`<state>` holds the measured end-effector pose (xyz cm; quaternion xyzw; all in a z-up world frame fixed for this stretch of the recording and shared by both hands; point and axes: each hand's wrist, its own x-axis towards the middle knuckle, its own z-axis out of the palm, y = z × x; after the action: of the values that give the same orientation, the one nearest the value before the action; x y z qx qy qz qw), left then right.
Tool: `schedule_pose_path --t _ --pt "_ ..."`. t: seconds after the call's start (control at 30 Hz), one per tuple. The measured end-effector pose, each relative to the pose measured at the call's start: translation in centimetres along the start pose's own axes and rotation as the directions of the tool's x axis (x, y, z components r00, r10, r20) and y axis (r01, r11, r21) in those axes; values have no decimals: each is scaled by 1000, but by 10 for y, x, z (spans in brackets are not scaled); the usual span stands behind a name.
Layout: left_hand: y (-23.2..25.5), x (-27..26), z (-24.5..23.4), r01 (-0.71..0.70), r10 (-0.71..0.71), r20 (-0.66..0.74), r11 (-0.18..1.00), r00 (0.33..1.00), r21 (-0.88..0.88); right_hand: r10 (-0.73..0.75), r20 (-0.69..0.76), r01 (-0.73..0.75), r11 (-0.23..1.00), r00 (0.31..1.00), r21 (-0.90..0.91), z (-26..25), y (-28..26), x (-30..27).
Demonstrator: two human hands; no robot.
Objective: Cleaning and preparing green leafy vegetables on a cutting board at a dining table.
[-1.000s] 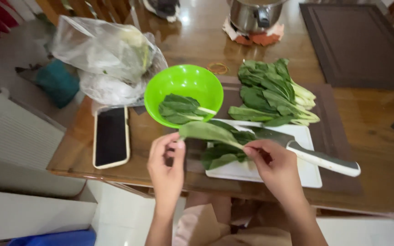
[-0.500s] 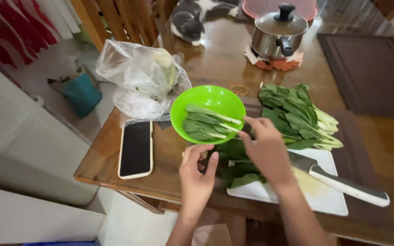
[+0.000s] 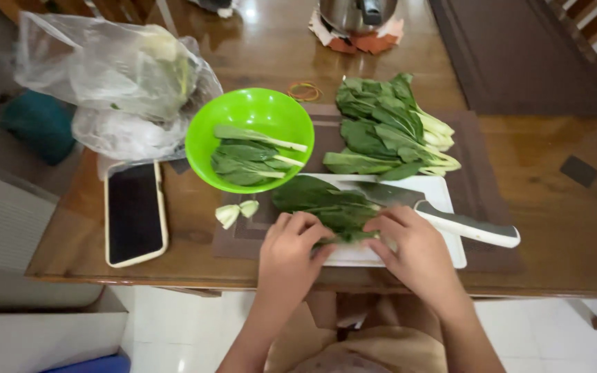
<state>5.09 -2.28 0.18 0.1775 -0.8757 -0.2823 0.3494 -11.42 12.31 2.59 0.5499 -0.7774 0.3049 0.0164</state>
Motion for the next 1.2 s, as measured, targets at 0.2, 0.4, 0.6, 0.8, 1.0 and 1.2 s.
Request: schedule_pose_path --t 0.2,0.4,0.6,0.8,1.0,1.2 --pt "4 -4 -4 34 -34 12 999 999 43 261 -114 -204 909 959 364 11 31 -10" --pt "12 0 -7 27 -29 44 999 999 33 484 54 -338 521 873 784 21 47 -14" --pt "9 -1 -22 18 -20 21 998 1000 58 418 49 -330 635 907 699 23 7 16" --pt "2 -7 -59 80 -76 -122 996 990 27 118 -193 -15 886 974 464 43 -47 88" --pt "-25 -22 -75 8 28 -280 992 960 126 -156 -242 238 902 958 361 38 -90 120" --pt "-44 -25 -76 -23 99 -373 979 923 201 -60 177 -31 881 982 473 36 -72 94"
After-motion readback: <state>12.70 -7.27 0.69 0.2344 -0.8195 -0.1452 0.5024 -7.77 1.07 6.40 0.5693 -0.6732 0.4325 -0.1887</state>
